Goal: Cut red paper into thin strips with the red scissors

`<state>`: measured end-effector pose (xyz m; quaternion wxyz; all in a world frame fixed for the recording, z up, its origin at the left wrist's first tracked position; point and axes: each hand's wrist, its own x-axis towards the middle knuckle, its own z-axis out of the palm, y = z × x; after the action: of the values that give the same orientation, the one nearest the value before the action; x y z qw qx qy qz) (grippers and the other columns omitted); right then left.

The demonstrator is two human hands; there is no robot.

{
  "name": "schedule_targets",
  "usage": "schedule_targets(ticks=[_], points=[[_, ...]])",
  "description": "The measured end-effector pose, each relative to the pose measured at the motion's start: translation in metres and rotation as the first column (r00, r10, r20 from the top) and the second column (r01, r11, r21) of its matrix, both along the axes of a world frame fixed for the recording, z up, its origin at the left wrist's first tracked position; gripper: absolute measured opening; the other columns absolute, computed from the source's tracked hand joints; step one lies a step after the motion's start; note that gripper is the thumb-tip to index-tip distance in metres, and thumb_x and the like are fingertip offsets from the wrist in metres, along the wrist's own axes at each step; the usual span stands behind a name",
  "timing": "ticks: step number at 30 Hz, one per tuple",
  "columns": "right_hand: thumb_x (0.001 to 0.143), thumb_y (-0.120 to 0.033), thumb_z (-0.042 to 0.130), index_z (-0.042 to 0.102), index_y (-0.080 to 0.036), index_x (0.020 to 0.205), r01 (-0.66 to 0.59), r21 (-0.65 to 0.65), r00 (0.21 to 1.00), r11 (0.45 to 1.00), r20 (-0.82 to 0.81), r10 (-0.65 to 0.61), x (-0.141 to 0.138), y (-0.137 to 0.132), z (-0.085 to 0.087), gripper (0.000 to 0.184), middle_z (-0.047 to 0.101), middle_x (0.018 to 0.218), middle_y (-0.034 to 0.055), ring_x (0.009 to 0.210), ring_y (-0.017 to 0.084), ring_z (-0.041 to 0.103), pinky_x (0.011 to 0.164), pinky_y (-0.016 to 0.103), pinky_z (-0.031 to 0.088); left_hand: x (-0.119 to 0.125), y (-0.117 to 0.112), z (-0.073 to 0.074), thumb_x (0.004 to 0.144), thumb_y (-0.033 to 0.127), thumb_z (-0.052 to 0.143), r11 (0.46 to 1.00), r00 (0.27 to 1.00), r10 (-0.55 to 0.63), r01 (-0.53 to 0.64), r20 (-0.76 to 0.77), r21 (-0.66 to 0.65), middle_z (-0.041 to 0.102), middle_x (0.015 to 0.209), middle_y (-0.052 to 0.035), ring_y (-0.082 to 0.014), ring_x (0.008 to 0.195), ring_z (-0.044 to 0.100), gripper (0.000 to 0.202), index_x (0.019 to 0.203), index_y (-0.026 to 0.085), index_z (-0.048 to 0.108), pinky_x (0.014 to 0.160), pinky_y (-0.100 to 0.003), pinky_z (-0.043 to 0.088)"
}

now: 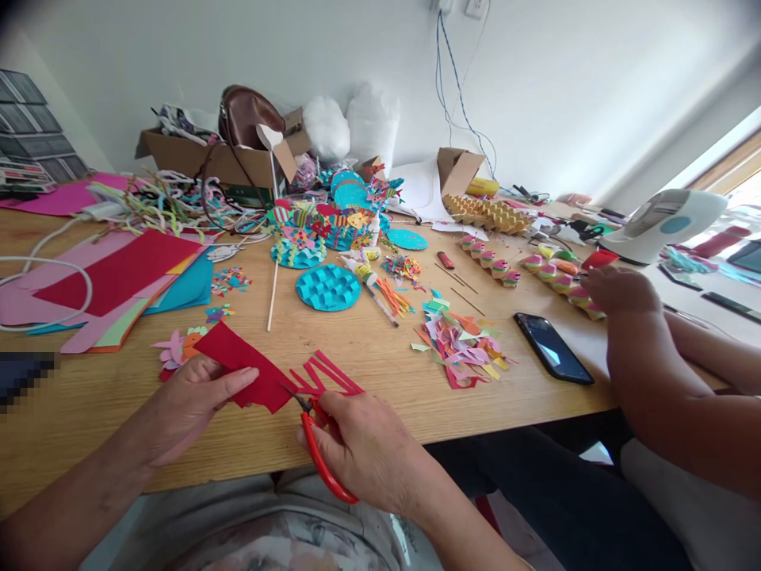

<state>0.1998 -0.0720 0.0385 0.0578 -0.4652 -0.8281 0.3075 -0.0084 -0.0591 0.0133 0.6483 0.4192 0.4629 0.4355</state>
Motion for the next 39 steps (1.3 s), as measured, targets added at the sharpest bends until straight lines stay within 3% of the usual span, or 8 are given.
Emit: schedule_targets(ticks=[10,21,30,39], points=[[0.089,-0.043,0.035,0.044,-0.019,0.07,-0.006,0.004,1.0,1.0,-0.023,0.007,0.0017,-0.0017,-0.0006,0.032,0.05,0.06,-0.0014,0.053,0.011,0.042,0.05,0.022,0.028,0.0,0.0006,0.0017,0.068,0.03,0.067,0.999,0.999,0.036,-0.036,-0.022,0.011,0.072,0.069,-0.001,-0.016,0.066,0.062,0.015,0.077,0.019,0.072,0.069,-0.026,0.047],[0.088,-0.042,0.037,0.045,-0.018,0.069,-0.004,-0.002,0.999,1.0,-0.038,0.004,-0.0005,-0.001,-0.0003,0.032,0.048,0.059,-0.0024,0.053,0.01,0.041,0.05,0.021,0.028,0.0018,-0.0005,0.0025,0.071,0.029,0.064,1.0,1.0,-0.013,0.013,-0.005,-0.002,0.072,0.071,-0.0013,-0.0174,0.069,0.064,0.017,0.082,0.019,0.071,0.072,-0.028,0.047],[0.09,-0.029,0.035,0.043,-0.018,0.064,0.0,0.005,0.996,1.0,-0.084,0.001,-0.0005,-0.0022,-0.0059,0.029,0.045,0.057,-0.0031,0.05,0.009,0.037,0.048,0.021,0.026,0.0025,-0.0003,0.004,0.067,0.03,0.066,1.0,1.0,0.004,-0.004,-0.01,-0.03,0.071,0.067,-0.0018,-0.0176,0.064,0.063,0.016,0.074,0.017,0.071,0.07,-0.028,0.047],[0.09,-0.033,0.036,0.037,-0.019,0.061,0.002,-0.005,0.99,1.0,-0.14,-0.003,0.0011,-0.0033,-0.0097,0.033,0.038,0.054,-0.0051,0.048,0.008,0.032,0.046,0.021,0.023,0.0001,0.0011,-0.0002,0.067,0.031,0.066,0.999,0.999,0.004,-0.006,-0.05,-0.048,0.068,0.062,-0.0016,-0.0149,0.058,0.058,0.016,0.067,0.015,0.067,0.064,-0.028,0.046]])
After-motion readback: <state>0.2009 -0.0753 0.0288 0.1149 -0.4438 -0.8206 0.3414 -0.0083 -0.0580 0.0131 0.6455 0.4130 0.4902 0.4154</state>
